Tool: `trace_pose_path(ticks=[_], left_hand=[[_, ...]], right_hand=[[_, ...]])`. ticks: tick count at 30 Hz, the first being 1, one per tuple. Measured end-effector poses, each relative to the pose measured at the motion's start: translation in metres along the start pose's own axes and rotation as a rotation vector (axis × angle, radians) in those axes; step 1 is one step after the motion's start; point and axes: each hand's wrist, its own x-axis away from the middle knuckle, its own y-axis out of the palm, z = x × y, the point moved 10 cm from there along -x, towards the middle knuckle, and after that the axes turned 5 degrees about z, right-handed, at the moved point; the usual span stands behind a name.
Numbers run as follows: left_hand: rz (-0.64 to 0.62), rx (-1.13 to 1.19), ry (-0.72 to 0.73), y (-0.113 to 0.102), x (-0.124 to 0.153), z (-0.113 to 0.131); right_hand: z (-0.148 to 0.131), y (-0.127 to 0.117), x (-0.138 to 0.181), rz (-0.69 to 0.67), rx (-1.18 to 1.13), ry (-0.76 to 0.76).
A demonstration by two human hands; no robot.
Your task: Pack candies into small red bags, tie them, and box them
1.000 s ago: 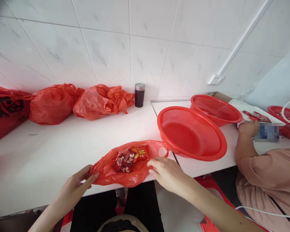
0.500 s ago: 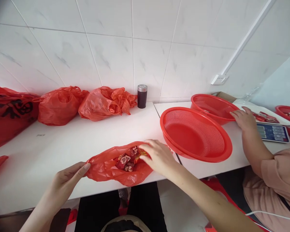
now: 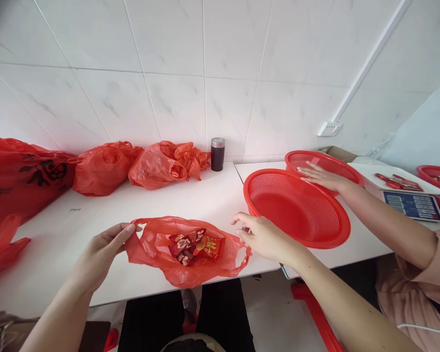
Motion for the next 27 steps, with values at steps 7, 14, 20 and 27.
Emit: trace_pose_path(ticks=[7, 14, 20, 27], left_hand=[[-0.182, -0.053, -0.066, 0.023, 0.014, -0.021], [0.106, 0.280, 0.118, -0.031, -0.009, 0.037], [0.124, 0.469, 0.384, -0.037, -0.004, 0.131], [-0.047, 0.320, 0.326, -0.004, -0.018, 0.152]], right_hand=[[0.016, 0.072, 0.012, -0.177, 0.307, -0.056], [-0.045, -0.079, 0.000, 0.278, -0.278, -0.178], [-0.126, -0.149, -0.008, 0.502, -0.266, -0.436], [-0.137, -0.132, -0.048, 0.271, -0.059, -0.381]])
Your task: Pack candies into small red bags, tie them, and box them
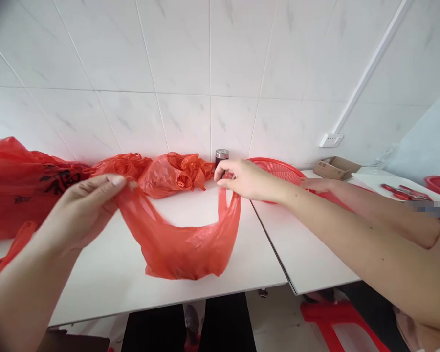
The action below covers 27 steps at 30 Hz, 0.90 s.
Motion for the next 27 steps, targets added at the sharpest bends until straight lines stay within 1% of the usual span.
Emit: trace_pose_path(ticks=[1, 2, 3, 4, 8, 10, 12, 16, 18, 19, 21, 23, 24, 27], left_hand=[[0.013, 0.041, 0.009, 0.000, -0.006, 0.003], [0.022, 0.074, 0.019, -0.001, -0.012, 0.006], [0.014, 0.094, 0.023, 0.000, -0.018, 0.008], [-0.004, 0.104, 0.025, 0.001, -0.022, 0.008], [-0.113, 0.126, 0.021, 0.009, -0.028, 0.003], [-0.199, 0.106, -0.023, 0.018, -0.025, -0.006], [-0.293, -0.002, -0.083, 0.032, -0.021, -0.017], [-0.479, -0.337, -0.238, 0.064, -0.011, -0.046], [-0.513, -0.401, -0.284, 0.074, -0.013, -0.055], [-0.498, -0.400, -0.294, 0.075, -0.016, -0.057], [-0.434, -0.358, -0.310, 0.070, -0.024, -0.061], [-0.377, -0.300, -0.327, 0.062, -0.030, -0.065], [-0.363, -0.279, -0.340, 0.058, -0.031, -0.068], [-0.366, -0.245, -0.376, 0.051, -0.029, -0.076]], right_hand=[[0.000, -0.001, -0.003, 0.005, 0.009, 0.010], [-0.001, -0.005, -0.007, 0.042, 0.011, 0.010], [-0.003, -0.009, -0.010, 0.074, 0.014, 0.005], [-0.005, -0.010, -0.012, 0.079, 0.024, -0.002], [-0.014, 0.006, -0.020, -0.056, 0.061, -0.036], [-0.023, 0.014, -0.024, -0.074, 0.032, -0.082], [-0.040, 0.025, -0.028, -0.096, -0.017, -0.155], [-0.086, 0.056, -0.037, -0.163, -0.117, -0.317], [-0.104, 0.069, -0.040, -0.176, -0.200, -0.388], [-0.109, 0.073, -0.042, -0.160, -0.244, -0.420], [-0.107, 0.074, -0.046, -0.072, -0.293, -0.464], [-0.089, 0.075, -0.050, 0.023, -0.279, -0.456], [-0.076, 0.080, -0.052, 0.035, -0.268, -0.428], [-0.040, 0.100, -0.051, -0.046, -0.287, -0.310]])
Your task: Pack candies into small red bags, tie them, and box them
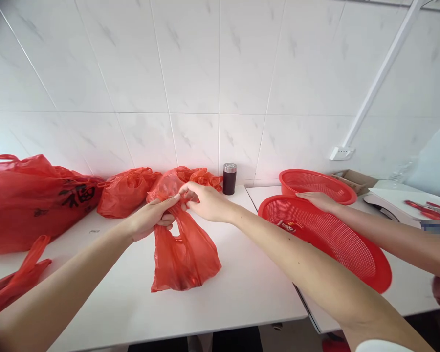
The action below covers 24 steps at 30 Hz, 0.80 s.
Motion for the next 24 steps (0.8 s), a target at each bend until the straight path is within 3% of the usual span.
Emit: trace_pose_path(ticks=[3, 6, 9, 11, 14, 17, 20, 24], left_hand=[[-0.032, 0.039, 0.006, 0.000, 0.003, -0.005], [-0.104, 0.033, 0.089, 0.002, 0.008, 0.001], [-0.182, -0.147, 0.186, 0.007, 0.015, 0.009], [-0.167, -0.302, 0.204, 0.008, 0.017, 0.009], [-0.002, -0.559, 0.233, 0.003, 0.014, 0.008], [0.306, -0.852, 0.326, -0.012, 0.015, 0.014], [0.517, -0.969, 0.425, -0.021, 0.020, 0.021], [0.527, -0.864, 0.427, -0.025, 0.021, 0.016]], right_hand=[[0.001, -0.006, 0.019, 0.100, -0.069, 0.035], [-0.030, -0.003, 0.042, 0.118, -0.112, -0.033], [-0.054, 0.008, 0.054, 0.066, -0.100, -0.144], [-0.039, 0.007, 0.050, 0.158, -0.133, -0.109], [0.016, 0.023, 0.033, 0.183, -0.249, 0.083], [0.057, 0.048, 0.025, 0.133, -0.307, 0.183], [0.070, 0.065, 0.026, 0.072, -0.417, 0.228], [0.063, 0.063, 0.032, 0.079, -0.487, 0.231]])
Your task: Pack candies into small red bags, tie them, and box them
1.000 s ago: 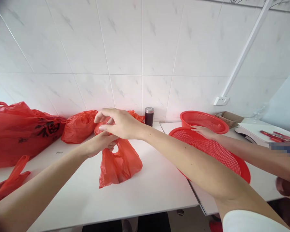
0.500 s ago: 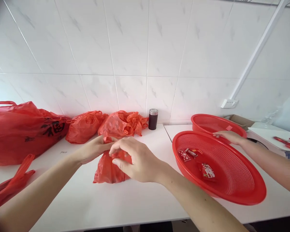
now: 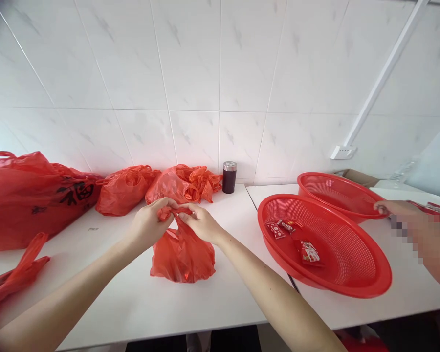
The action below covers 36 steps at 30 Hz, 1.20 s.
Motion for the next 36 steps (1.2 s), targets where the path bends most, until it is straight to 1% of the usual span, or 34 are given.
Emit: trace_pose_path(ticks=[2, 4, 6, 8, 10, 11, 13, 14, 15, 16, 18, 20, 22, 24, 25, 27, 28, 30, 33, 36], left_hand=[[-0.076, 0.087, -0.020, 0.008, 0.005, -0.002], [-0.196, 0.150, -0.029, 0.020, 0.017, -0.007], [-0.303, 0.170, -0.086, 0.028, 0.034, -0.024], [-0.368, 0.169, -0.229, 0.032, 0.057, -0.057], [-0.443, 0.189, -0.411, 0.036, 0.085, -0.093], [-0.494, 0.215, -0.491, 0.040, 0.099, -0.108], [-0.583, 0.263, -0.600, 0.048, 0.120, -0.125], [-0.592, 0.272, -0.621, 0.051, 0.124, -0.128], [-0.570, 0.268, -0.620, 0.053, 0.122, -0.128], [-0.519, 0.253, -0.591, 0.054, 0.114, -0.125], [-0.360, 0.188, -0.456, 0.055, 0.087, -0.111], [-0.227, 0.122, -0.309, 0.063, 0.063, -0.093], [-0.167, 0.079, -0.233, 0.081, 0.046, -0.082], [-0.162, 0.063, -0.241, 0.104, 0.038, -0.082], [-0.161, 0.052, -0.252, 0.113, 0.035, -0.084], [-0.147, 0.027, -0.281, 0.125, 0.032, -0.092], [-0.133, 0.014, -0.298, 0.127, 0.031, -0.097], [-0.095, -0.010, -0.337, 0.126, 0.030, -0.111], [-0.054, -0.036, -0.410, 0.119, 0.035, -0.131], [-0.029, -0.019, -0.467, 0.116, 0.045, -0.139]], right_hand=[[-0.005, -0.001, 0.006, 0.011, 0.024, -0.005], [-0.004, -0.006, 0.014, 0.049, 0.107, -0.010], [0.006, -0.020, 0.025, 0.143, 0.180, -0.005], [0.032, -0.040, 0.038, 0.248, 0.157, 0.072], [0.070, -0.061, 0.051, 0.333, 0.102, 0.195], [0.087, -0.068, 0.056, 0.351, 0.099, 0.243], [0.108, -0.078, 0.061, 0.402, 0.159, 0.258], [0.112, -0.081, 0.061, 0.434, 0.222, 0.244], [0.112, -0.081, 0.061, 0.469, 0.301, 0.230], [0.110, -0.079, 0.060, 0.496, 0.391, 0.224], [0.104, -0.068, 0.058, 0.515, 0.562, 0.235], [0.098, -0.051, 0.056, 0.500, 0.693, 0.230], [0.093, -0.034, 0.056, 0.480, 0.790, 0.177], [0.094, -0.022, 0.057, 0.456, 0.848, 0.117], [0.098, -0.021, 0.058, 0.445, 0.851, 0.101], [0.108, -0.027, 0.059, 0.429, 0.795, 0.110], [0.114, -0.034, 0.059, 0.430, 0.756, 0.129], [0.122, -0.052, 0.058, 0.462, 0.696, 0.171], [0.130, -0.076, 0.057, 0.537, 0.672, 0.236], [0.138, -0.079, 0.054, 0.556, 0.640, 0.270]])
